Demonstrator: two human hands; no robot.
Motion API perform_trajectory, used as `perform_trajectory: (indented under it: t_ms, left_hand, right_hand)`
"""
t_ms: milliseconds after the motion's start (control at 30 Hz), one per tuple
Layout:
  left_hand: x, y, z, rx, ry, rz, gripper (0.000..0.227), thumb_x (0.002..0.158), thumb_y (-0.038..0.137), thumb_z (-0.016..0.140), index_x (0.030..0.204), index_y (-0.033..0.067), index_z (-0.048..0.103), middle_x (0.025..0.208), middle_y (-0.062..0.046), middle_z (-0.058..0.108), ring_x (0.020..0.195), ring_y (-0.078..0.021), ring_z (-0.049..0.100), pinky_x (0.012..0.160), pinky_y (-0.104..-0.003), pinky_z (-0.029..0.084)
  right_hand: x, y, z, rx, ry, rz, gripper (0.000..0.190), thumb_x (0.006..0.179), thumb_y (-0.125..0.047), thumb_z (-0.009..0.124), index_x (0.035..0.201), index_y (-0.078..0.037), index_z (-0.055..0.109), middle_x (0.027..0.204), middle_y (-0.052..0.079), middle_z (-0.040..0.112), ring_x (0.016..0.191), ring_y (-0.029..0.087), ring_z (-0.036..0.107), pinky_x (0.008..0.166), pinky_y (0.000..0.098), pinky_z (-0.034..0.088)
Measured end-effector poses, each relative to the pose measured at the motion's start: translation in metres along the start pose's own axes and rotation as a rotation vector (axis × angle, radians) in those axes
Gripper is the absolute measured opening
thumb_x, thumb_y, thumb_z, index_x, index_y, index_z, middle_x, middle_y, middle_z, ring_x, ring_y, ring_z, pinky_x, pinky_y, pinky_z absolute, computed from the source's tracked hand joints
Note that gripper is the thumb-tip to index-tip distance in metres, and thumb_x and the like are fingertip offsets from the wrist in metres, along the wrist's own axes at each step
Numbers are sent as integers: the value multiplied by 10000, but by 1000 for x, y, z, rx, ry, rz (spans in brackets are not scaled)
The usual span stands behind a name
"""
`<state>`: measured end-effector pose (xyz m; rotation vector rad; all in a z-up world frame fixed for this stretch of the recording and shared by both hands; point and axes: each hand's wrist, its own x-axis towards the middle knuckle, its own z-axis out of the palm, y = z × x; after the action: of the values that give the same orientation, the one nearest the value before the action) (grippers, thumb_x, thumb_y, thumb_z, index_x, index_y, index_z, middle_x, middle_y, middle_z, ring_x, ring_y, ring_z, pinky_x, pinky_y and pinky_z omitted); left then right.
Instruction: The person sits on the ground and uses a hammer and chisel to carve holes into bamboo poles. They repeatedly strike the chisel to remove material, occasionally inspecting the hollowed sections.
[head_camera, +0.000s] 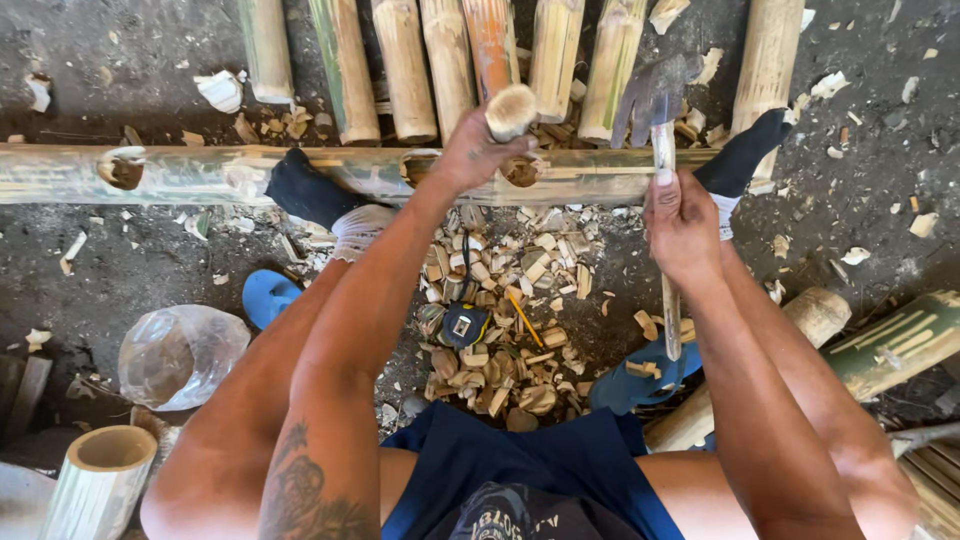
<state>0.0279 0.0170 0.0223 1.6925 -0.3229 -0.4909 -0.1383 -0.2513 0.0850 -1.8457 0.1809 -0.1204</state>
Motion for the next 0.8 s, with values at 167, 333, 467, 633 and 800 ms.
perform_trajectory:
  t_ms: [167, 333, 467, 633, 800]
  left_hand:
    - [-12, 7, -8, -15, -25, 146, 367, 897, 124, 798, 1230, 58, 658, 1174, -58, 749, 1067, -142, 729, 1003, -296, 608]
    - [-7, -5, -8, 194, -108, 160, 434, 880, 126, 852, 1246, 45, 632, 1149, -86, 738, 1073, -178, 709, 1006, -315, 582]
    - [7, -8, -11, 193, -233, 218, 569, 785, 42, 821, 1317, 72, 619, 1266, -79, 678, 1164, -206, 632, 1033, -339, 512]
    - [11, -16, -5, 260, -145, 204, 402, 881, 64, 795, 1256, 69, 650, 1143, -85, 750, 1053, -223, 709, 969, -353, 604]
    - [55, -15, -9, 274, -110, 44, 378, 835, 135, 830, 1168, 75, 662, 1113, -59, 756, 1013, -180, 736, 961, -314, 591]
  right_hand:
    - [-13, -19, 2, -186, -18, 133, 289, 1111, -349, 486, 995, -85, 512, 667, -22, 483, 534, 65, 462, 435, 241, 362]
    - [-27, -33, 10, -500, 47, -166, 348, 1167, -356, 503, 1088, -18, 531, 701, 83, 579, 636, 165, 613, 549, 319, 465]
    - [-6, -44, 39, -482, -31, -164, 416, 1117, -401, 433, 1128, 0, 544, 631, 105, 608, 525, 206, 650, 428, 379, 514]
    - [28, -54, 54, -881, -184, -293, 450, 1132, -444, 405, 1093, -17, 540, 610, 85, 565, 446, 261, 576, 405, 398, 447]
    - [59, -77, 37, -568, -98, -268, 461, 1156, -431, 366, 1074, -6, 525, 586, 33, 493, 412, 144, 495, 322, 322, 406]
